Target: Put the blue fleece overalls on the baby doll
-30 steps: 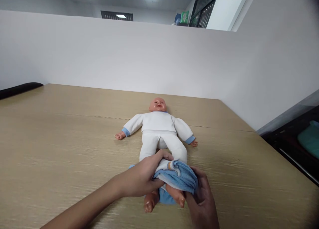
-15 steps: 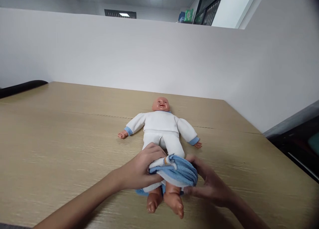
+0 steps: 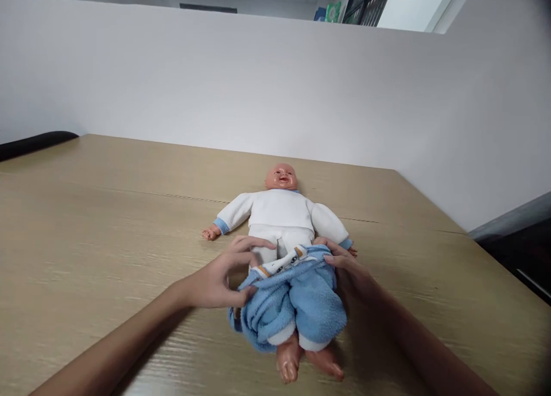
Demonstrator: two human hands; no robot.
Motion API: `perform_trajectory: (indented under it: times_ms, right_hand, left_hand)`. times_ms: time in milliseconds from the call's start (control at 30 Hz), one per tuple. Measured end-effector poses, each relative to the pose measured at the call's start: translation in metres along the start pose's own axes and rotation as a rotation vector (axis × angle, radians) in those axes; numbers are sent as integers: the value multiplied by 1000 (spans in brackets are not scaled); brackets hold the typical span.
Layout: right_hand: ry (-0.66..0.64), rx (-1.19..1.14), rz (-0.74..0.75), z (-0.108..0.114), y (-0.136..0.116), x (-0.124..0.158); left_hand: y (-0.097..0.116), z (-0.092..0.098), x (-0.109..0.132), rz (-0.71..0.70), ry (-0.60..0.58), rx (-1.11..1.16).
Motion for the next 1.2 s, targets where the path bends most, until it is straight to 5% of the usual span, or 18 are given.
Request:
perform_trajectory:
  times_ms: [200,467,833,1000,1200]
  right_hand:
    - [123,-227,-31,-15,16,6]
    - [210,-101,-42,-15,21,8]
    - [247,144,117,-12,14,7]
    - [329,229,181,-4,-5,10]
    - [300,552,396,-13,-40,0]
  left_hand:
    - [-30,8,11,119,311,179]
    - [-55,8,38,652,476,137]
    - [-51,-7,27,521,515,478]
    - [-48,22,21,456,573,403]
    - [-52,51,-16,300,525,270]
Point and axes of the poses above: each hand's wrist, its own x-axis away from the middle knuckle, its own z-axis out of the back of the hand, y = z × x, the point moved 8 cm from there along -x, towards the middle knuckle, and after that the axes turned 14 degrees about -z, right-handed, at the moved point
